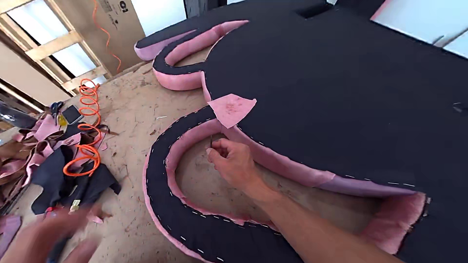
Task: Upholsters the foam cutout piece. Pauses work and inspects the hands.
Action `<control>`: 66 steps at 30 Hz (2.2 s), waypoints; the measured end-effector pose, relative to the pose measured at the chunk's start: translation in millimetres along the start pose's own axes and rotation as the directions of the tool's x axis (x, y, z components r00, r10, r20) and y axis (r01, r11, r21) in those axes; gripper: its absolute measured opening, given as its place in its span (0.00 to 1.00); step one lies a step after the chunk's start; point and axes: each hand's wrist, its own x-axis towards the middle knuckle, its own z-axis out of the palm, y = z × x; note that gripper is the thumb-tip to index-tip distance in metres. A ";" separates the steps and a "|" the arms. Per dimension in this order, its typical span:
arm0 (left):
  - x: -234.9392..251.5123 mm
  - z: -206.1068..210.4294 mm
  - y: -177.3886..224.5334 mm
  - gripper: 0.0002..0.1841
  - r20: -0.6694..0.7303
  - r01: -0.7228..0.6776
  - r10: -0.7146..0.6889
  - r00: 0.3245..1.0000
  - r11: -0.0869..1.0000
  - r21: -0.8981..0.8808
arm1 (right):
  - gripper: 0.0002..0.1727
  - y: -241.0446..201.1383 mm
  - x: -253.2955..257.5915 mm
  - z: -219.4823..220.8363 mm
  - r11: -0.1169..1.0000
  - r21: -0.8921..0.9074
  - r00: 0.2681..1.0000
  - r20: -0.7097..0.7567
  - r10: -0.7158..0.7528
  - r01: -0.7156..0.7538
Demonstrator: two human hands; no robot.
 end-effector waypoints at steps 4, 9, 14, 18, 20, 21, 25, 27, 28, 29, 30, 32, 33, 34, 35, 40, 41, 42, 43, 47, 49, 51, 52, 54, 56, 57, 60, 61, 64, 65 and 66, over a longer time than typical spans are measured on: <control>157.9 110.9 -38.6 0.55 -0.014 0.014 -0.010 1.000 0.958 0.288 | 0.08 4.7 -3.4 0.2 0.996 -0.052 0.997 -0.003 -0.076 0.075; 212.6 170.2 -49.2 0.59 -0.001 0.032 -0.035 0.999 0.876 0.481 | 0.07 3.6 -6.6 -0.6 0.985 -0.118 0.992 0.005 -0.123 0.123; 212.1 171.8 -44.1 0.54 -0.091 0.078 -0.038 0.995 0.871 0.485 | 0.08 4.9 -6.5 0.4 0.978 -0.133 0.986 0.008 -0.164 0.163; 209.8 171.9 -44.7 0.53 -0.121 0.085 -0.032 0.992 0.879 0.469 | 0.08 3.2 -8.1 -0.5 0.980 -0.134 0.989 0.016 -0.149 0.150; 208.3 169.1 -46.5 0.52 -0.127 0.085 -0.034 0.991 0.901 0.425 | 0.08 3.2 -8.1 -0.5 0.980 -0.129 0.989 0.012 -0.149 0.150; 207.5 167.8 -47.9 0.51 -0.128 0.081 -0.031 0.991 0.911 0.404 | 0.08 3.2 -8.2 -0.3 0.981 -0.123 0.989 0.010 -0.150 0.150; 205.9 164.5 -50.4 0.52 -0.099 0.060 -0.023 0.995 0.922 0.384 | 0.07 3.5 -8.8 -0.8 0.983 -0.116 0.990 0.005 -0.144 0.144; 204.9 164.6 -50.2 0.58 -0.083 0.040 -0.007 0.997 0.918 0.396 | 0.07 3.6 -8.7 -1.4 0.983 -0.119 0.990 0.003 -0.140 0.139; 204.5 165.2 -49.8 0.60 -0.082 0.039 -0.006 0.997 0.914 0.404 | 0.07 3.7 -8.7 -1.7 0.983 -0.120 0.990 0.004 -0.139 0.138; 204.4 165.7 -49.3 0.60 -0.082 0.041 -0.008 0.997 0.912 0.408 | 0.08 3.7 -8.9 -1.7 0.983 -0.120 0.990 0.004 -0.138 0.137; 204.5 166.0 -49.0 0.60 -0.084 0.043 -0.010 0.996 0.913 0.406 | 0.08 3.6 -9.2 -1.7 0.984 -0.119 0.991 0.007 -0.135 0.135; 205.5 166.8 -48.4 0.58 -0.096 0.052 -0.014 0.995 0.912 0.406 | 0.08 3.6 -9.7 -1.0 0.985 -0.117 0.991 0.014 -0.130 0.130; 206.5 167.2 -47.5 0.58 -0.103 0.068 -0.028 0.994 0.912 0.405 | 0.08 3.6 -9.8 -0.6 0.984 -0.122 0.991 0.017 -0.129 0.130; 207.4 168.0 -46.5 0.58 -0.111 0.079 -0.037 0.993 0.911 0.404 | 0.08 3.5 -9.7 -0.3 0.983 -0.127 0.991 0.019 -0.129 0.131; 208.1 168.8 -45.7 0.57 -0.115 0.091 -0.048 0.992 0.911 0.403 | 0.08 3.5 -9.6 0.1 0.982 -0.131 0.991 0.020 -0.132 0.133; 206.2 167.1 -47.3 0.50 -0.121 0.104 -0.063 0.991 0.924 0.368 | 0.07 3.1 -9.1 0.4 0.979 -0.139 0.989 0.018 -0.145 0.146; 206.0 166.8 -48.2 0.50 -0.121 0.098 -0.057 0.991 0.924 0.369 | 0.07 3.2 -9.1 0.3 0.979 -0.140 0.989 0.016 -0.146 0.147; 205.7 166.4 -48.9 0.51 -0.114 0.085 -0.045 0.992 0.925 0.371 | 0.07 3.3 -9.3 0.3 0.979 -0.140 0.989 0.015 -0.146 0.146; 205.1 165.4 -49.9 0.53 -0.101 0.063 -0.027 0.995 0.926 0.371 | 0.07 3.3 -9.6 0.1 0.980 -0.139 0.990 0.015 -0.143 0.144; 200.1 152.9 -53.8 0.51 -0.008 0.014 -0.013 1.000 0.979 0.204 | 0.07 3.8 -10.2 -0.7 0.982 -0.127 0.990 0.012 -0.141 0.142; 202.4 149.4 -57.5 0.48 -0.002 0.079 -0.079 0.997 0.993 0.090 | 0.08 4.7 -10.7 0.5 0.981 -0.124 0.988 0.015 -0.152 0.152; 206.7 149.3 -60.0 0.47 -0.010 0.112 -0.112 0.994 0.993 0.047 | 0.08 4.9 -10.5 1.0 0.979 -0.120 0.986 0.022 -0.163 0.165; 208.0 149.4 -60.0 0.48 -0.011 0.119 -0.118 0.993 0.992 0.040 | 0.08 4.9 -10.4 0.9 0.978 -0.120 0.986 0.023 -0.167 0.169; 209.3 150.8 -59.6 0.49 -0.017 0.121 -0.120 0.993 0.991 0.056 | 0.07 4.8 -10.6 0.9 0.978 -0.120 0.985 0.025 -0.170 0.172; 210.8 152.3 -59.3 0.50 -0.023 0.124 -0.122 0.992 0.989 0.082 | 0.07 4.7 -11.1 1.6 0.976 -0.121 0.984 0.025 -0.178 0.180; 212.2 153.0 -59.3 0.50 -0.024 0.126 -0.124 0.992 0.987 0.097 | 0.07 4.6 -11.2 1.9 0.976 -0.118 0.983 0.023 -0.184 0.185; 215.4 153.9 -58.8 0.51 -0.017 0.137 -0.136 0.991 0.985 0.104 | 0.07 4.6 -11.1 1.9 0.973 -0.127 0.982 0.022 -0.190 0.191; 214.8 152.4 -58.9 0.51 -0.005 0.142 -0.142 0.990 0.986 0.086 | 0.07 4.4 -11.1 1.8 0.973 -0.131 0.981 0.025 -0.190 0.192; 211.1 146.2 -58.4 0.49 0.038 0.202 -0.199 0.979 0.975 -0.094 | 0.08 3.4 -11.4 1.6 0.973 -0.138 0.982 0.032 -0.184 0.186; 211.4 145.8 -58.3 0.47 0.045 0.236 -0.231 0.972 0.958 -0.166 | 0.08 3.3 -11.6 1.7 0.973 -0.137 0.982 0.035 -0.185 0.188; 212.6 146.5 -57.9 0.45 0.047 0.261 -0.257 0.965 0.941 -0.215 | 0.07 3.4 -11.8 1.8 0.972 -0.135 0.982 0.037 -0.188 0.191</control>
